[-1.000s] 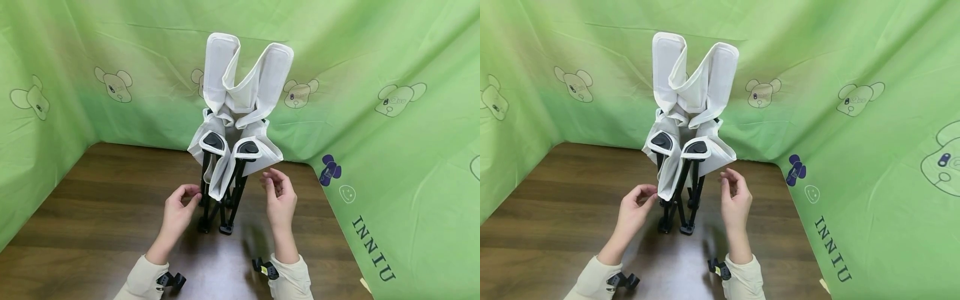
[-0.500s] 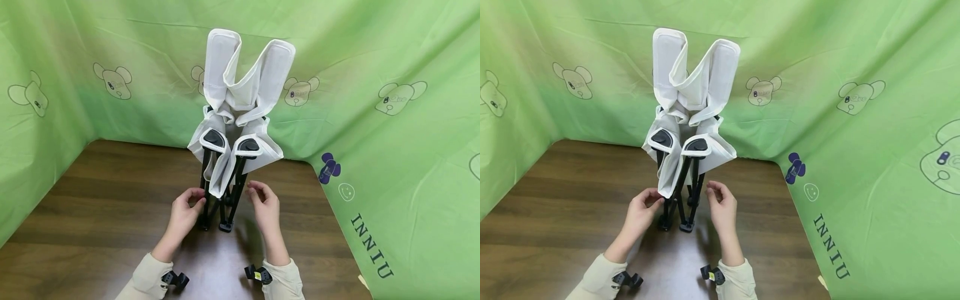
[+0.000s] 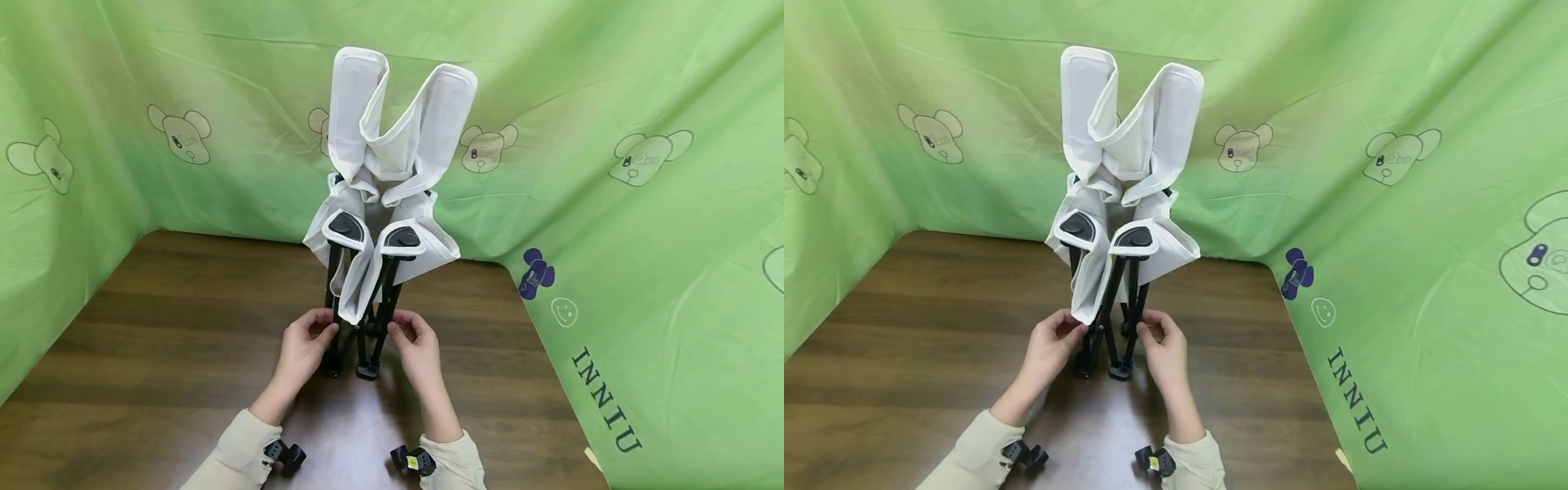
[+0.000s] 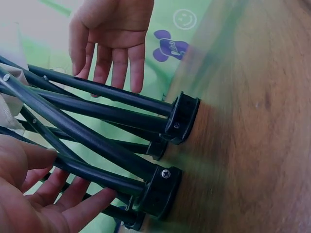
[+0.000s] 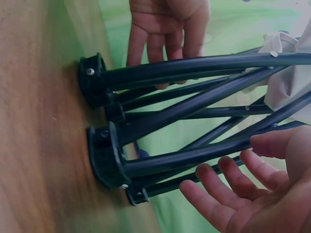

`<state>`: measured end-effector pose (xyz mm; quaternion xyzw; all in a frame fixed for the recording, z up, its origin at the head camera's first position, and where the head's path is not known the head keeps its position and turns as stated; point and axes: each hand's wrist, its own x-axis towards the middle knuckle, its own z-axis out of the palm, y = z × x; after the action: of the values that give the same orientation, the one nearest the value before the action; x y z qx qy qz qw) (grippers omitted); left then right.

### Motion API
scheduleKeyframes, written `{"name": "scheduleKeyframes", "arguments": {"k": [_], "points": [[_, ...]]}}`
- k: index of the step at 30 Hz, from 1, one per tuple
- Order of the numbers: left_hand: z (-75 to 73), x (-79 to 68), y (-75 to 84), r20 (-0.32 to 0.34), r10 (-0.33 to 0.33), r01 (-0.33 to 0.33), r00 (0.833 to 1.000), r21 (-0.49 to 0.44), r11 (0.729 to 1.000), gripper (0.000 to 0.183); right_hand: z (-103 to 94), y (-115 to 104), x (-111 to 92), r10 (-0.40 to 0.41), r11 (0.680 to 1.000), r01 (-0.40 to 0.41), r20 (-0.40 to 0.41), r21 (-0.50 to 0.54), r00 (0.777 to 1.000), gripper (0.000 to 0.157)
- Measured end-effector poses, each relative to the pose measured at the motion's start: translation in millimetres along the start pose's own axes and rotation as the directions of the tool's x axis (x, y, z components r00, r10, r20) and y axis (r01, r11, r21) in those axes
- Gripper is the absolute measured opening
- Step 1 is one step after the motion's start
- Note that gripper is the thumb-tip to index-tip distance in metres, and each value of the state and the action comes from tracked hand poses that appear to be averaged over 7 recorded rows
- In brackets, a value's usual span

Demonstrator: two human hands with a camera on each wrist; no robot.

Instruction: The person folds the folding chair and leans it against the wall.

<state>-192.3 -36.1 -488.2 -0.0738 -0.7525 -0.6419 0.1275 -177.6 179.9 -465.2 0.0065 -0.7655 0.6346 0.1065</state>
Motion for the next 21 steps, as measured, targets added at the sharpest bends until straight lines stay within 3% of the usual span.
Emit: {"name": "scheduleKeyframes", "arguments": {"k": [9, 14, 21], "points": [[-1.6, 2.8, 2.8, 0.035, -0.004, 0.004, 0.999, -0.011, 1.0, 0.022, 10.5, 2, -6, 0.01, 1.0, -0.011, 0.021, 0.028, 1.0, 0.022], [-1.1, 2.7, 5.1, 0.02, -0.026, 0.026, 0.999, 0.01, 1.0, 0.021, 15.8, 3, -5, -0.036, 0.999, 0.035, 0.038, 0.021, 0.999, 0.027], [3.3, 3.6, 3.8, 0.032, -0.004, 0.003, 0.999, 0.037, 0.999, 0.019, 18.6, 6, -6, -0.075, 0.997, 0.076, 0.05, -0.011, 0.996, 0.028]]}}
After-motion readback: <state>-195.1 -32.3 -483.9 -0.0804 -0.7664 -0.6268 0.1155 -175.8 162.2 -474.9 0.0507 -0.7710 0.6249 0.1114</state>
